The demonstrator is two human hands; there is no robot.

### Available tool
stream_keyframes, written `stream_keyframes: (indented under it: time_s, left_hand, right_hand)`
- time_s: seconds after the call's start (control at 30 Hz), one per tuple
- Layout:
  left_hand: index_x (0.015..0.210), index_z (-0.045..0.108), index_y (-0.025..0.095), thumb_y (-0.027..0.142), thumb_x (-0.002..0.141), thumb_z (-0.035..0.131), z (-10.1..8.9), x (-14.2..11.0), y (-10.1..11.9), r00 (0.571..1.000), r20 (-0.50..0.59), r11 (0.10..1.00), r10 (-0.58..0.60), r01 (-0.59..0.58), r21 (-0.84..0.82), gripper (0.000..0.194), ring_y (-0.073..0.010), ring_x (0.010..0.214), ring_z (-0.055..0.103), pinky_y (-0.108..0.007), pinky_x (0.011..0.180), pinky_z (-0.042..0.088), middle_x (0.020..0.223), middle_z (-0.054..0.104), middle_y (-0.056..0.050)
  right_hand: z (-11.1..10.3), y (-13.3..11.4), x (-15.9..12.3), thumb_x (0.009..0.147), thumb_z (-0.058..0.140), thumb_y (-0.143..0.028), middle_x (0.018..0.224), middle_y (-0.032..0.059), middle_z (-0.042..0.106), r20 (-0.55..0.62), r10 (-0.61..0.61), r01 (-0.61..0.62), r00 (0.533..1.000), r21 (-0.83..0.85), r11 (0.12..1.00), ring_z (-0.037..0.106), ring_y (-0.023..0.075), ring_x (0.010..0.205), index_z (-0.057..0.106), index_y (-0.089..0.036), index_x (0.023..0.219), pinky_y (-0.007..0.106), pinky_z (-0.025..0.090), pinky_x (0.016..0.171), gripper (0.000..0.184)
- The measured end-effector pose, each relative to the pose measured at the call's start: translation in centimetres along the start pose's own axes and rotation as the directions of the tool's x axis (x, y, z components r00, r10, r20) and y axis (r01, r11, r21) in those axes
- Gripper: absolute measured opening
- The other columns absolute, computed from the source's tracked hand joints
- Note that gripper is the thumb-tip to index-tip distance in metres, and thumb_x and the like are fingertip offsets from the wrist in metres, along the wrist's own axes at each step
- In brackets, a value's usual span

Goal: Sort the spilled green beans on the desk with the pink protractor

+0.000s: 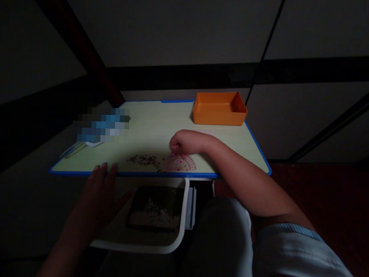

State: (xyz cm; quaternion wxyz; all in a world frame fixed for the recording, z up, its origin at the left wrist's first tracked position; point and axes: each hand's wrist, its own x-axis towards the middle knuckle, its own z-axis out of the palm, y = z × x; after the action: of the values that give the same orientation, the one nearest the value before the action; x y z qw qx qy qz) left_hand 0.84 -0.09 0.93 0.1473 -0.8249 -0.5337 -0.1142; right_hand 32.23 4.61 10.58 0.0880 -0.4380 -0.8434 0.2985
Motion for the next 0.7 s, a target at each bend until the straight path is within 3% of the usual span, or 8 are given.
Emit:
stream_keyframes:
  time_s: [0.27, 0.53, 0.7]
  left_hand:
    - [0.142, 0.021, 0.004, 0.066, 0.080, 0.031, 0.07, 0.16, 0.06, 1.000, 0.015, 1.000, -0.008, 0.008, -0.004, 0.088, -0.0409, 0.142, 0.018, -0.053, 0.110, 0.028, 0.147, 0.026, -0.030]
    - [0.141, 0.023, 0.002, 0.066, 0.080, 0.031, 0.12, 0.13, 0.03, 1.000, 0.002, 1.000, -0.012, 0.012, -0.004, 0.088, -0.0410, 0.141, 0.021, -0.052, 0.110, 0.029, 0.146, 0.027, -0.031]
    - [0.141, 0.025, 0.002, 0.066, 0.081, 0.030, 0.16, 0.09, -0.04, 1.000, -0.011, 1.000, 0.010, -0.010, -0.008, 0.088, -0.0406, 0.142, 0.019, -0.053, 0.110, 0.029, 0.146, 0.028, -0.032]
  right_hand:
    - [-0.17, 0.06, -0.06, 0.079, 0.052, -0.009, 0.056, -0.0039, 0.057, 0.015, -0.038, 0.037, 0.999, 0.043, 0.998, 0.045, 0.0067, 0.054, 0.060, -0.013, 0.065, 0.024, 0.031, 0.059, 0.017]
    - [-0.09, 0.19, 0.04, 0.078, 0.049, -0.005, 0.056, -0.0022, 0.059, 0.001, 0.005, -0.005, 1.000, 0.055, 0.998, 0.051, 0.0075, 0.055, 0.058, -0.013, 0.061, 0.023, 0.034, 0.061, 0.021]
    - [-0.27, 0.46, 0.01, 0.079, 0.053, -0.011, 0.054, -0.0022, 0.057, -0.027, 0.002, -0.001, 1.000, 0.062, 0.998, 0.049, 0.0074, 0.053, 0.057, -0.014, 0.060, 0.023, 0.033, 0.058, 0.020]
